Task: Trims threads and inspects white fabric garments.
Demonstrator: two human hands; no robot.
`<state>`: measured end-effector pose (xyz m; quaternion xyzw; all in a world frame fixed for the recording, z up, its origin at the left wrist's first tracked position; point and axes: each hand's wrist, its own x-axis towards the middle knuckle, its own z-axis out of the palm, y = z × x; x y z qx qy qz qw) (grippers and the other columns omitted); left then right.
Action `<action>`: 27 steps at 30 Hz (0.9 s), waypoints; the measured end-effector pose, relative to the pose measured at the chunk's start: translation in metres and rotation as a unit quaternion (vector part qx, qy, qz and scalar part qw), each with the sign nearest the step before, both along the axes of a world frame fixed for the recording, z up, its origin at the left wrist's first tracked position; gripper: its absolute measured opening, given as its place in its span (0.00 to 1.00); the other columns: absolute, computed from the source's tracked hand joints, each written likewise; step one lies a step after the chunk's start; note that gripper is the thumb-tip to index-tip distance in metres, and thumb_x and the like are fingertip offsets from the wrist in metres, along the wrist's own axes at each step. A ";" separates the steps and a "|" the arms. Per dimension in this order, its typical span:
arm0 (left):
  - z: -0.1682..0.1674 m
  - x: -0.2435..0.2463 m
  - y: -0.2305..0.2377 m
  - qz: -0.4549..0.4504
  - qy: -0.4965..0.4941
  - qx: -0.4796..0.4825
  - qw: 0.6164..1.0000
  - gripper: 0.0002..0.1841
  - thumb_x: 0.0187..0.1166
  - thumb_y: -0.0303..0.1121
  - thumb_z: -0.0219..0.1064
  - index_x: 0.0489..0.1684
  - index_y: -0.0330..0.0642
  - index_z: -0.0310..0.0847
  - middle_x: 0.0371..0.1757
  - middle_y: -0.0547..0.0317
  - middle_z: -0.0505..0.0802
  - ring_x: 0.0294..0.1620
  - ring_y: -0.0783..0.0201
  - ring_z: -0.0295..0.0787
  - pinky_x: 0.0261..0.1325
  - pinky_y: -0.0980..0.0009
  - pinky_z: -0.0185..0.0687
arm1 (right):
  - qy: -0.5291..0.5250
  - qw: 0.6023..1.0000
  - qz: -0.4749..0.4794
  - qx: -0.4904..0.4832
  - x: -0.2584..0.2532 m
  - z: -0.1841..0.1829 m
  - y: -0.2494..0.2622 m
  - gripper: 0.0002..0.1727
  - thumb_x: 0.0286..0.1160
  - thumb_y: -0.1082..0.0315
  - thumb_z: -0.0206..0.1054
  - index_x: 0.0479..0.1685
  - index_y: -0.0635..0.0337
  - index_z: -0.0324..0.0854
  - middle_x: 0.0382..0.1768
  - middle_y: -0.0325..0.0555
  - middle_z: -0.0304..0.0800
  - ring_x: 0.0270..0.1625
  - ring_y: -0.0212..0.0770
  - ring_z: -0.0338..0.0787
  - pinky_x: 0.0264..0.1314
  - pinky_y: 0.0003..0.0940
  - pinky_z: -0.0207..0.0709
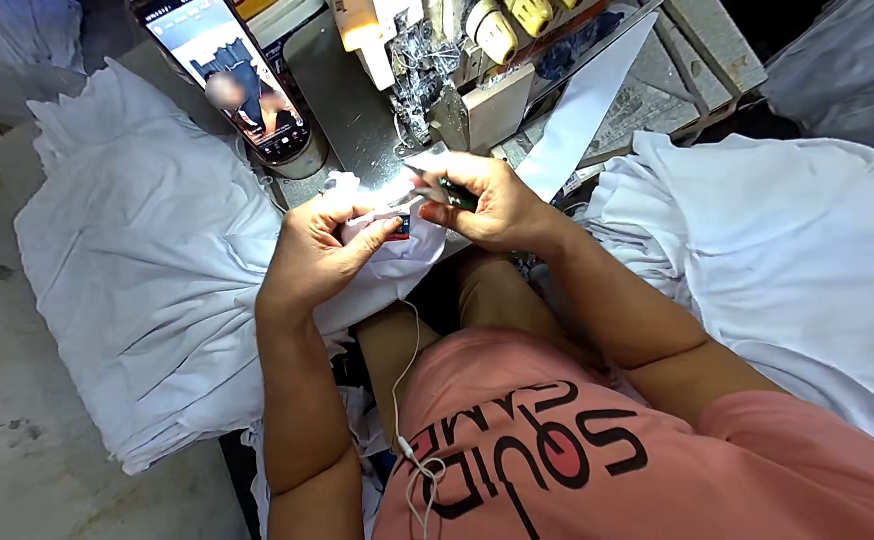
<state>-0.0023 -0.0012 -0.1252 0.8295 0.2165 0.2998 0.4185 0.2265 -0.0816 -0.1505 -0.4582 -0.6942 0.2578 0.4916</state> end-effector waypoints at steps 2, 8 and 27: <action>0.015 0.003 0.012 0.005 0.049 0.068 0.996 0.10 0.76 0.35 0.74 0.43 0.37 0.91 0.43 0.61 0.92 0.43 0.84 0.83 0.51 0.87 0.76 | 0.006 0.999 0.002 -0.035 0.002 -0.005 -0.004 0.06 0.75 0.71 0.69 0.38 0.66 0.86 0.31 0.41 0.87 0.33 0.24 0.81 0.39 0.21 0.74; -0.002 0.039 0.040 0.113 0.100 0.149 0.977 0.16 0.76 0.33 0.72 0.54 0.30 0.82 0.53 0.42 0.83 0.38 0.67 0.78 0.41 0.76 0.75 | 0.061 0.989 -0.121 -0.057 -0.012 -0.036 -0.016 0.15 0.75 0.76 0.66 0.60 0.69 0.82 0.45 0.48 0.92 0.42 0.31 0.89 0.49 0.29 0.84; -0.016 0.062 0.012 0.152 0.269 0.267 0.913 0.22 0.83 0.27 0.53 0.73 0.37 0.82 0.72 0.35 0.86 0.75 0.33 0.78 0.75 0.42 0.70 | -0.214 0.955 -0.201 -0.046 -0.020 -0.020 -0.020 0.30 0.67 0.78 0.62 0.75 0.69 0.79 0.34 0.57 0.92 0.32 0.55 0.92 0.32 0.50 0.82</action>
